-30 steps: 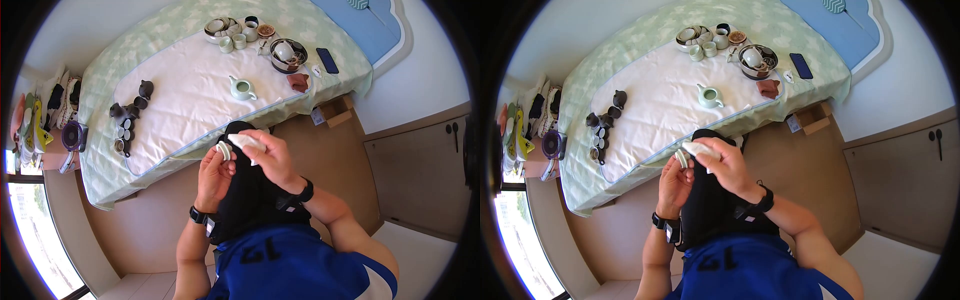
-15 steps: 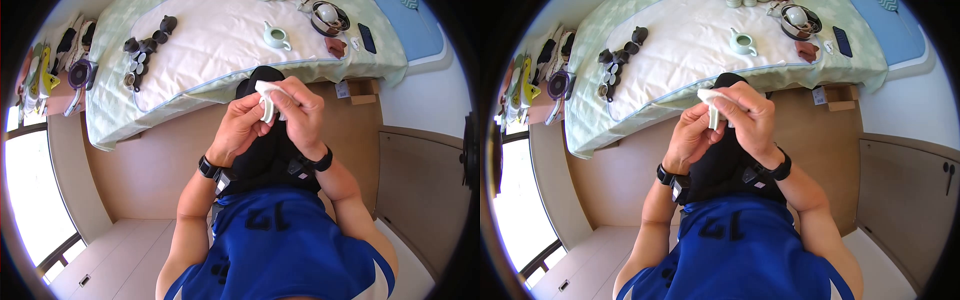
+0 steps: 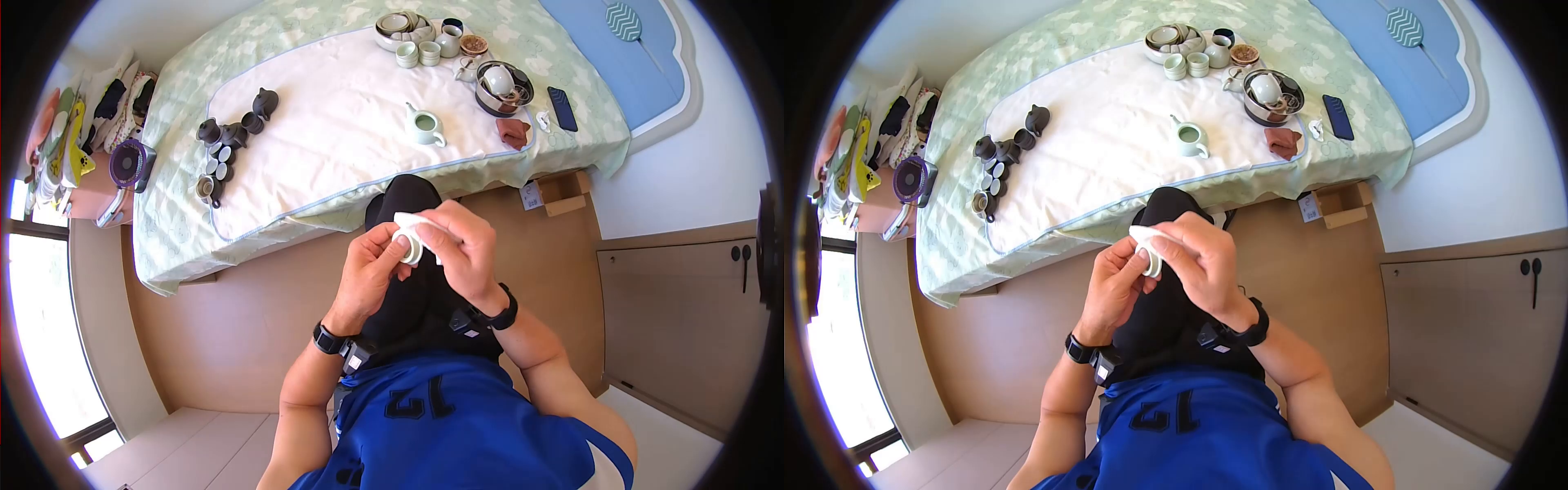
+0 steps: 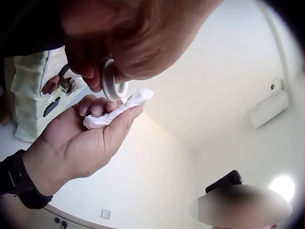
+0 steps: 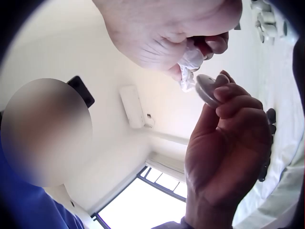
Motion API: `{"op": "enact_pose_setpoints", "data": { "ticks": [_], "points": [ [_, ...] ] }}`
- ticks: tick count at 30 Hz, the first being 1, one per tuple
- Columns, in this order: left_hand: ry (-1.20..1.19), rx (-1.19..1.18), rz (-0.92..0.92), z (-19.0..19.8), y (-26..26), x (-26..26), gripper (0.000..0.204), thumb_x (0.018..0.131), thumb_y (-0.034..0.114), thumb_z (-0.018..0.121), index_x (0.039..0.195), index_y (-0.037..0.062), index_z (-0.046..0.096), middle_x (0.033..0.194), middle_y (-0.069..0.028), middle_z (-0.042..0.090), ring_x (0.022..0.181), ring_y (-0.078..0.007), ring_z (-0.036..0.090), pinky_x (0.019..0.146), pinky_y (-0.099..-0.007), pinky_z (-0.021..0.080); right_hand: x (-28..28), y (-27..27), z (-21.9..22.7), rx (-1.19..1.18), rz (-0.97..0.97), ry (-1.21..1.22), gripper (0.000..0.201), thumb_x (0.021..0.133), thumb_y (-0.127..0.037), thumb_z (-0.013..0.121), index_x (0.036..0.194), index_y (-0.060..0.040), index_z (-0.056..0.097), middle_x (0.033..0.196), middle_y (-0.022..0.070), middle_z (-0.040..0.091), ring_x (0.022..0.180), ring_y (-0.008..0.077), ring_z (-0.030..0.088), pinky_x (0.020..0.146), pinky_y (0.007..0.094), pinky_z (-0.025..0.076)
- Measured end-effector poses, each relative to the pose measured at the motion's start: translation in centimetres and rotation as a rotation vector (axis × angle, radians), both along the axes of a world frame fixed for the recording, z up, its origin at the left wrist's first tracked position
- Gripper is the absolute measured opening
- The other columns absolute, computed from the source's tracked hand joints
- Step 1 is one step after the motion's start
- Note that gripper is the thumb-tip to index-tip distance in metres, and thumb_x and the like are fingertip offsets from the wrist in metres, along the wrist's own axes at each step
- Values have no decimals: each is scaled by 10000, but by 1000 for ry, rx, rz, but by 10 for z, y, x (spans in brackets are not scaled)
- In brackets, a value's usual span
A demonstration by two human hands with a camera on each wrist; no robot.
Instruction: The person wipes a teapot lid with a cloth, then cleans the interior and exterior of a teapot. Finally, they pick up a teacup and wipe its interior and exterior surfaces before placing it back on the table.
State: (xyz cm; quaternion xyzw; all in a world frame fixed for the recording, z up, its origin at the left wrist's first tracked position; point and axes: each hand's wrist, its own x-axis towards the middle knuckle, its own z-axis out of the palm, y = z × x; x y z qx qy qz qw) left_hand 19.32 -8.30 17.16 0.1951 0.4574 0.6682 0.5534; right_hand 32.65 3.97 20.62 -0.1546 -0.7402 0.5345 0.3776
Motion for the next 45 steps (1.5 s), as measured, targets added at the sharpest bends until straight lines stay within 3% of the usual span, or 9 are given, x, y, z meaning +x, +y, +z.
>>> {"op": "enact_pose_setpoints", "data": {
  "ticks": [2, 11, 15, 21, 24, 30, 32, 38, 45],
  "points": [
    [-45, 7, 70, -3, 2, 0, 203, 1074, 167, 624, 1200, 21, 687, 899, -26, 711, 718, -83, 634, 636, -215, 508, -1, -4, -2, 156, -15, 22, 134, 971, -10, 708, 1090, 32, 751, 782, 99, 655, 647, 172, 632, 586, 292, 469],
    [380, -29, -8, 13, -4, 5, 189, 1033, 132, 688, 1171, 8, 725, 905, 4, 719, 740, -40, 604, 667, -214, 498, 4, -2, -14, 70, -14, -32, 140, 991, -50, 697, 1084, 45, 740, 754, 95, 641, 623, 163, 594, 569, 287, 441],
    [411, -130, -47, 8, -3, -2, 185, 1022, 127, 702, 1155, 1, 735, 914, 1, 725, 762, -51, 616, 680, -215, 495, 0, 2, -15, -11, -7, -33, 152, 1000, -71, 691, 1077, 50, 742, 760, 95, 647, 625, 157, 587, 572, 295, 440],
    [-9, -42, 71, 2, 13, 7, 179, 1035, 98, 669, 1171, -10, 715, 931, -40, 732, 747, -76, 663, 652, -236, 535, -1, -3, -32, 17, -88, -23, 154, 996, -69, 696, 1095, 36, 748, 780, 94, 653, 636, 161, 591, 573, 299, 443],
    [-39, -79, -48, 0, 8, 1, 177, 1043, 94, 657, 1179, -7, 707, 905, -43, 727, 719, -77, 665, 620, -240, 542, 4, 1, -36, 55, -49, -34, 148, 991, -62, 697, 1097, 25, 752, 777, 95, 649, 632, 173, 593, 572, 305, 444],
    [442, -150, -259, -7, 8, -17, 139, 1019, 100, 665, 1105, 2, 715, 810, -8, 691, 676, -48, 626, 577, -210, 480, 8, 11, -29, 126, 47, -143, 136, 966, -59, 716, 1082, 0, 758, 762, 112, 638, 634, 203, 608, 574, 328, 459],
    [532, -178, -235, 8, 13, -16, 130, 993, 98, 680, 1078, 7, 715, 786, 11, 673, 657, -36, 597, 571, -200, 447, 5, 17, -38, 151, 22, -106, 137, 966, -62, 717, 1079, 6, 755, 778, 125, 653, 655, 218, 626, 596, 322, 474],
    [79, -91, -31, -15, 12, -10, 207, 1009, 92, 670, 1183, -19, 689, 887, -22, 684, 683, -64, 593, 607, -212, 462, 9, 4, -44, -135, -1, -138, 202, 1023, -116, 704, 1157, 29, 750, 859, 50, 721, 710, 81, 600, 625, 246, 477],
    [-302, 133, -114, -13, 6, -16, 326, 1083, 162, 542, 1310, -58, 621, 1007, -95, 696, 827, -165, 671, 730, -290, 543, 7, 7, -55, -281, -46, -88, 241, 1025, -152, 719, 1186, 25, 751, 814, 5, 693, 649, 37, 550, 560, 211, 413]
  ]
}}
